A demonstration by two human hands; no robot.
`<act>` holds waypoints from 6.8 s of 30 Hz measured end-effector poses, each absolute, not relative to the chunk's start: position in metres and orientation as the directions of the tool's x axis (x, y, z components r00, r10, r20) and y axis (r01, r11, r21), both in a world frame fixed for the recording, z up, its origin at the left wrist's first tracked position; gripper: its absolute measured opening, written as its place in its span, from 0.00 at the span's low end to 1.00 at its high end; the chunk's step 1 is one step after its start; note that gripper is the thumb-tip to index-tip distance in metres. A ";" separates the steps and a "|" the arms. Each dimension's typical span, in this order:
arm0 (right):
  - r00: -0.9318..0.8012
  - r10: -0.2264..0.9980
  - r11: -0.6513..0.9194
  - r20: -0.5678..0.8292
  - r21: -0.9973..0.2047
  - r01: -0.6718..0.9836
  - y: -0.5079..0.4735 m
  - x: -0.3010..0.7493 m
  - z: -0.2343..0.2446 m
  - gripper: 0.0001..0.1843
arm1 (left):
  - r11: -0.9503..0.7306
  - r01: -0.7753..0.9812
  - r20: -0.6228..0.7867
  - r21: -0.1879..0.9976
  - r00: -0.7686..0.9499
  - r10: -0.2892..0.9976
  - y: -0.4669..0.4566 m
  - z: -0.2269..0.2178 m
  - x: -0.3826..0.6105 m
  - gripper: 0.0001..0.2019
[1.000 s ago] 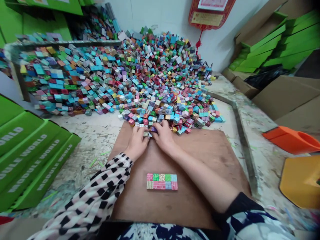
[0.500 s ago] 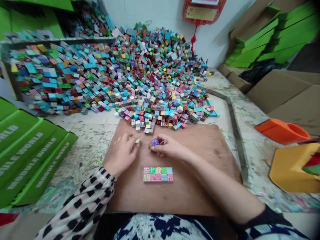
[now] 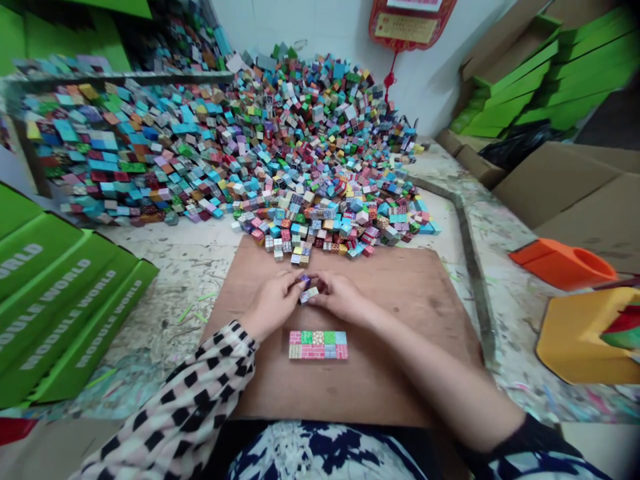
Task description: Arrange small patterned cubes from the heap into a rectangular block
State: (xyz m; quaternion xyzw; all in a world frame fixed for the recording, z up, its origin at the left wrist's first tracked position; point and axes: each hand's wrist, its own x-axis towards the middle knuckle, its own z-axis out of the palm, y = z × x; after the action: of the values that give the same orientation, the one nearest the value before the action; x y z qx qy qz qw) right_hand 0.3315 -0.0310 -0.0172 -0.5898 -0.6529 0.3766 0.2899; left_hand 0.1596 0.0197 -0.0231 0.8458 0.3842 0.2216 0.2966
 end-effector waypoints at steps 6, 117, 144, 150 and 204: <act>-0.083 0.991 -0.040 -0.104 -0.824 0.565 -0.032 0.324 -0.016 0.32 | -0.484 0.554 0.041 0.677 0.629 0.776 0.032 -0.025 0.165 0.16; -0.254 0.954 0.297 0.163 -0.371 0.880 -0.133 0.343 -0.036 0.54 | -0.525 0.487 0.043 0.698 0.703 0.709 -0.055 -0.027 0.108 0.44; -0.113 0.957 0.237 0.268 -0.492 0.838 -0.015 0.339 -0.022 0.21 | -0.511 0.589 0.227 0.626 0.489 0.842 -0.010 -0.012 0.111 0.21; -0.107 0.979 0.157 0.172 -0.311 0.937 0.024 0.324 -0.027 0.27 | -0.428 0.720 0.148 0.547 0.420 0.895 0.032 -0.020 0.133 0.22; -0.321 0.943 0.326 0.086 -0.424 0.845 -0.016 0.357 -0.020 0.12 | -0.521 0.649 0.046 0.553 0.601 0.798 0.003 -0.019 0.129 0.18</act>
State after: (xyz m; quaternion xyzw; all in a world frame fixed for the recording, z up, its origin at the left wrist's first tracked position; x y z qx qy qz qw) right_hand 0.3570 -0.0162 -0.0203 -0.5599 -0.7983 0.1528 0.1611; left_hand 0.1295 0.0030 -0.0188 0.8594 0.4209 0.1487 0.2492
